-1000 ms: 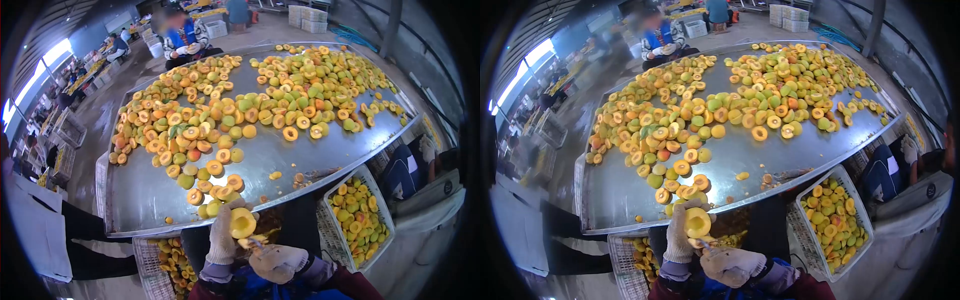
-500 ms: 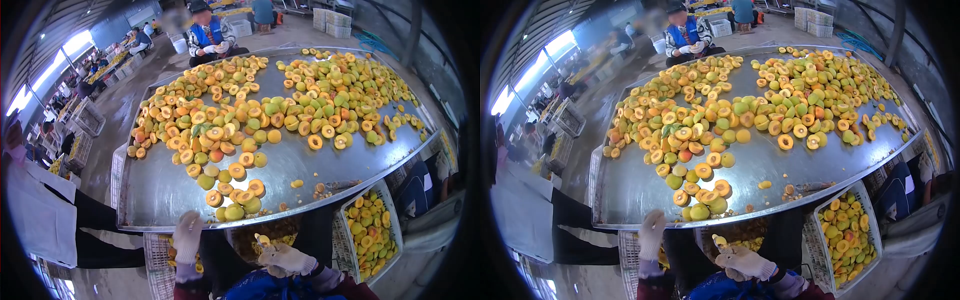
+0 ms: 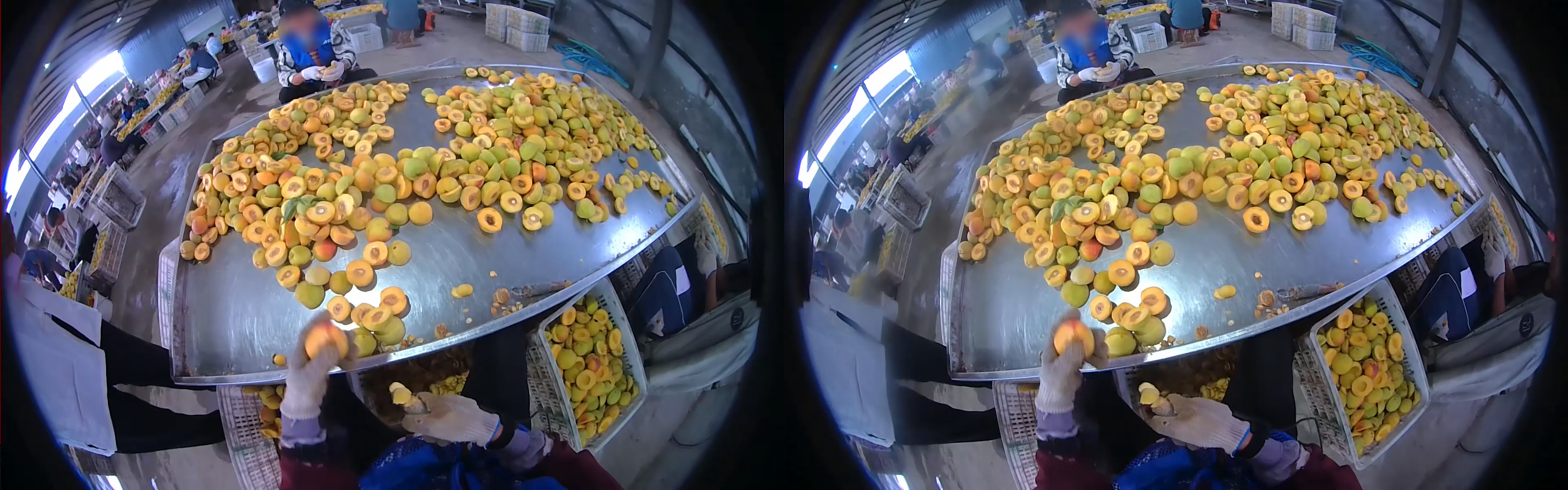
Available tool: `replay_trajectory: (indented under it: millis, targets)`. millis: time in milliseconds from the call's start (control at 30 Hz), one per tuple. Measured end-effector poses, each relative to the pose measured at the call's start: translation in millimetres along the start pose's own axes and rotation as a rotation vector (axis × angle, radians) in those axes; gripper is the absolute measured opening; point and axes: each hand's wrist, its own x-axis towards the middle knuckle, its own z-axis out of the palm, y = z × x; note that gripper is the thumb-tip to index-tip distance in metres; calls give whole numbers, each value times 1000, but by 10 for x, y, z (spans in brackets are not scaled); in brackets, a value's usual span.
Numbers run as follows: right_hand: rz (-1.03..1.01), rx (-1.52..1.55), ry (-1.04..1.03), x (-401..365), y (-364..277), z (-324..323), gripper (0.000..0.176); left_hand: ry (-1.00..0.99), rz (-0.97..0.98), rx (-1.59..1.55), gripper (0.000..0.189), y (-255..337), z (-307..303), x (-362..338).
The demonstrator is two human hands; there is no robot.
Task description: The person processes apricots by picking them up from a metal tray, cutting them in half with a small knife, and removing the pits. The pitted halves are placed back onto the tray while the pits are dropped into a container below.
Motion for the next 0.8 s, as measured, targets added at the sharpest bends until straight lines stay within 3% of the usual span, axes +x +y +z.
replay_trajectory:
  millis: [67, 100, 133, 200, 233, 300, 333, 400, 433, 500, 567, 633, 733, 800]
  targets:
    - [-515, -478, 310, 32, 67, 78, 40, -284, 138, 208, 47, -26, 163, -230]
    - [-518, -476, 309, 22, 39, 104, 40, -400, 361, 795, 42, 172, 396, -277]
    - [-436, -475, 343, -12, -22, 132, 41, -270, 417, 1098, 38, 150, 560, -310]
    - [-354, -474, 378, -142, -109, 137, 41, 93, 273, 739, 33, -247, 346, -233]
    - [-363, -417, 370, -222, -159, 113, 41, 86, 280, 740, 33, -182, 405, -243]
    - [-279, -342, 317, -370, -295, 59, 42, 133, -130, 155, 34, -4, 558, -354]
    - [-280, -345, 314, -325, -218, 96, 42, 136, -128, 154, 34, 14, 603, -401]
    - [-716, -541, 542, -215, -74, 171, 48, 94, -35, -44, 39, 12, 694, -438]
    - [-715, -539, 542, -242, -86, 172, 48, 125, -6, -4, 58, -38, 690, -429]
    - [-346, -305, 326, -330, -202, 156, 51, 53, -3, -83, 58, -122, 602, -446]
    - [-349, -303, 325, -328, -235, 169, 52, -26, -2, -159, 59, -160, 584, -476]
    - [-344, -299, 330, -326, -252, 185, 53, -21, 34, -8, 66, -194, 681, -519]
    - [-304, -313, 439, -325, -251, 207, 47, 2, 15, 14, 66, -155, 815, -580]
    - [-398, -327, 528, -327, -217, 236, 45, 14, 48, 71, 65, -169, 829, -600]
